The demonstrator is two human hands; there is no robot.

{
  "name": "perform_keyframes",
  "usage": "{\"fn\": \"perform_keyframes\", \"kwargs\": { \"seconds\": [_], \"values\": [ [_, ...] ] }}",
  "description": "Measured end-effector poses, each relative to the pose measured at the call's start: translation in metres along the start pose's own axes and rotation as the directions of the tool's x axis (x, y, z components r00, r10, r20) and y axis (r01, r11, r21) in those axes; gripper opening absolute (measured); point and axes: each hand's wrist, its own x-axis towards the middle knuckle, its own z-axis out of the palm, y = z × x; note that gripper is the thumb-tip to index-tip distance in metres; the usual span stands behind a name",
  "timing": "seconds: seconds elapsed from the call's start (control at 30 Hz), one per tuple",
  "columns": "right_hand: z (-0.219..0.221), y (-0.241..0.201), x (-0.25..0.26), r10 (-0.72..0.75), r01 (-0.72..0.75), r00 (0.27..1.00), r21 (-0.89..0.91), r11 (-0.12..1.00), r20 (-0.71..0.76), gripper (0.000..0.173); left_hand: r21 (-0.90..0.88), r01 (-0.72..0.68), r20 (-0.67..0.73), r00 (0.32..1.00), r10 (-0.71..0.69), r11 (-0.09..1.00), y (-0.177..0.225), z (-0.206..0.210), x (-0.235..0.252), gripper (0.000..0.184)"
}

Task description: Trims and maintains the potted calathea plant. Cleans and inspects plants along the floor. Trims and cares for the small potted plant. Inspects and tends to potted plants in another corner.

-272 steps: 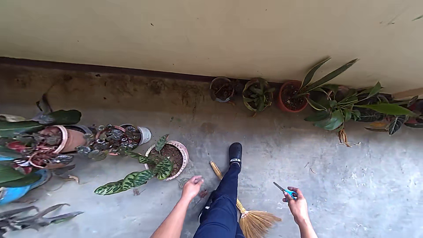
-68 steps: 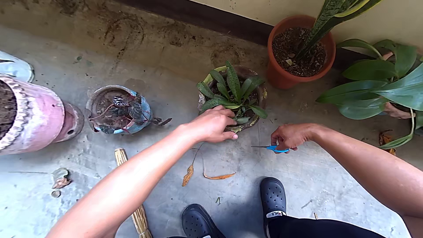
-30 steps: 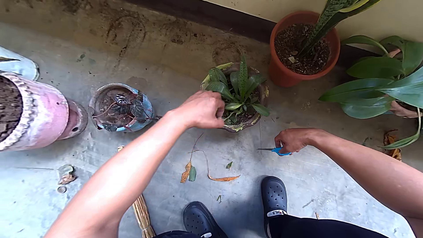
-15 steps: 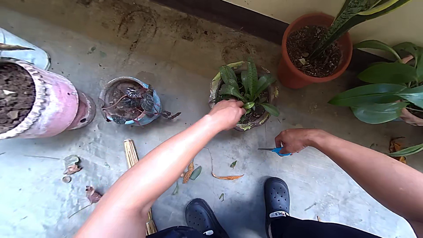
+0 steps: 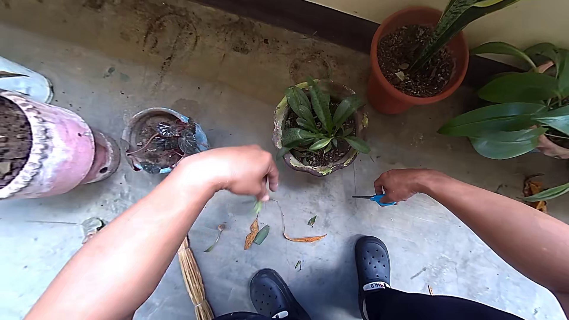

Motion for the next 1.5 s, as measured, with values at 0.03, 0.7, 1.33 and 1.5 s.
{"fn": "perform_keyframes", "kwargs": {
  "seconds": [0.03,0.7,1.33,1.5],
  "values": [
    [-0.002,-0.002,0.002,-0.006,0.006,1.000,-0.010,1.000,0.005,0.026,0.008,0.036,0.046,0.998,-0.036,0.999,0.002,0.004,-0.004,0.023],
    [0.008,-0.001,0.002,0.010,-0.013,0.998,-0.056,0.998,-0.055,0.025,0.331,-0.014,-0.566,0.798,0.210,0.943,0.009,0.030,0.115,0.023],
    [0.012,-0.003,0.003,0.006,-0.010,0.999,-0.082,0.997,-0.049,0.025,0.037,-0.046,-0.498,0.865,0.058,0.998,-0.009,0.006,0.096,0.030],
    [0.013,-0.007,0.006,-0.002,0.000,0.999,-0.089,0.996,-0.032,0.026,0.280,0.092,-0.440,0.897,0.042,0.956,0.003,0.020,0.104,0.033]
  ]
}}
